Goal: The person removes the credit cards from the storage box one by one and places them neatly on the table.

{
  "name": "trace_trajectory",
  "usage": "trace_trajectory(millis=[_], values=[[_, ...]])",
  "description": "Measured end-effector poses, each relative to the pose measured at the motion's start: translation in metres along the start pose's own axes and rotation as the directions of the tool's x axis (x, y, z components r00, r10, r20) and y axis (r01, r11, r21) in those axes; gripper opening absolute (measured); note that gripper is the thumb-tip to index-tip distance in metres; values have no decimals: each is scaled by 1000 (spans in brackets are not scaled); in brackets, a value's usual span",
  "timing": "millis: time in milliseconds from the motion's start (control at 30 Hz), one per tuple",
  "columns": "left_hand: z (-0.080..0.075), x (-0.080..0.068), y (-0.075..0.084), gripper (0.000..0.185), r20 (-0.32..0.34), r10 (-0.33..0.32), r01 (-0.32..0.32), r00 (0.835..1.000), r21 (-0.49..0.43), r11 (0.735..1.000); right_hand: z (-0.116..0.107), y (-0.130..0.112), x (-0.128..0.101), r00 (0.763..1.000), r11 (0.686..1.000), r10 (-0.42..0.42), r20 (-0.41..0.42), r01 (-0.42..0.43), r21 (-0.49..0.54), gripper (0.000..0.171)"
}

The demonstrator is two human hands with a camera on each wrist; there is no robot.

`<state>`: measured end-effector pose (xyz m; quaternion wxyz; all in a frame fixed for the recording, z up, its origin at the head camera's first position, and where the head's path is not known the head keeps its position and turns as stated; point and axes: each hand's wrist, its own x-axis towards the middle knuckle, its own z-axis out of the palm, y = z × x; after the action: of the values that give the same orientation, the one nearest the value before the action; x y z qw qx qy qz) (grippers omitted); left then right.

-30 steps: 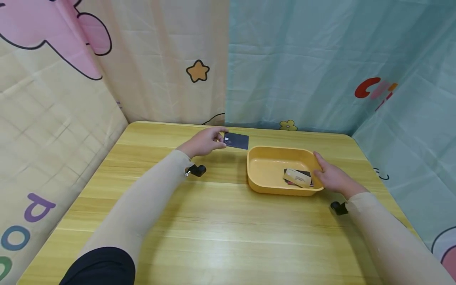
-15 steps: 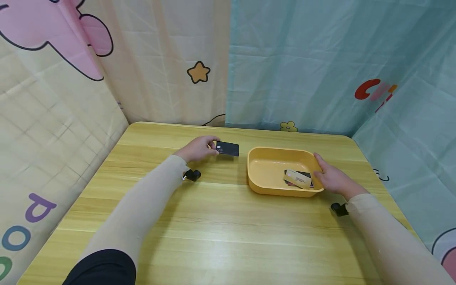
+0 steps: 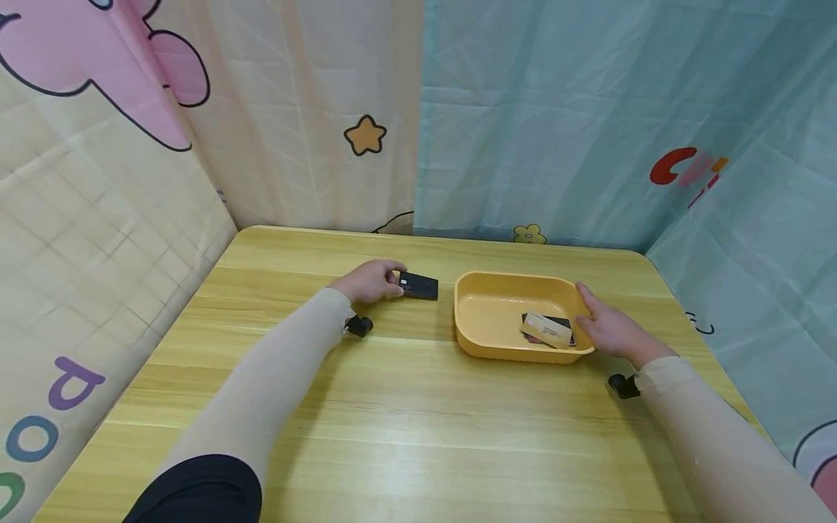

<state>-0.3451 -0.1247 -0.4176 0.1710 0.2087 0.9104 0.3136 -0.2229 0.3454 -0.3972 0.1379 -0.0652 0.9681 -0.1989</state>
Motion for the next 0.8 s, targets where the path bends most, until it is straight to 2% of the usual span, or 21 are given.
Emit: trace_trajectory(millis=[267, 600, 800], values=[[5, -1, 4, 55, 48, -35, 32, 998, 52, 998, 1, 0, 0, 1000, 1000, 2, 5, -2, 12, 73], [9, 0, 11, 55, 33, -96, 91, 995, 124, 988, 1, 1, 0, 1000, 1000, 2, 14, -2, 24, 74], [9, 0, 13, 57, 25, -104, 101, 994, 111, 989, -1, 1, -1, 1000, 999, 10, 18, -10, 33, 75]])
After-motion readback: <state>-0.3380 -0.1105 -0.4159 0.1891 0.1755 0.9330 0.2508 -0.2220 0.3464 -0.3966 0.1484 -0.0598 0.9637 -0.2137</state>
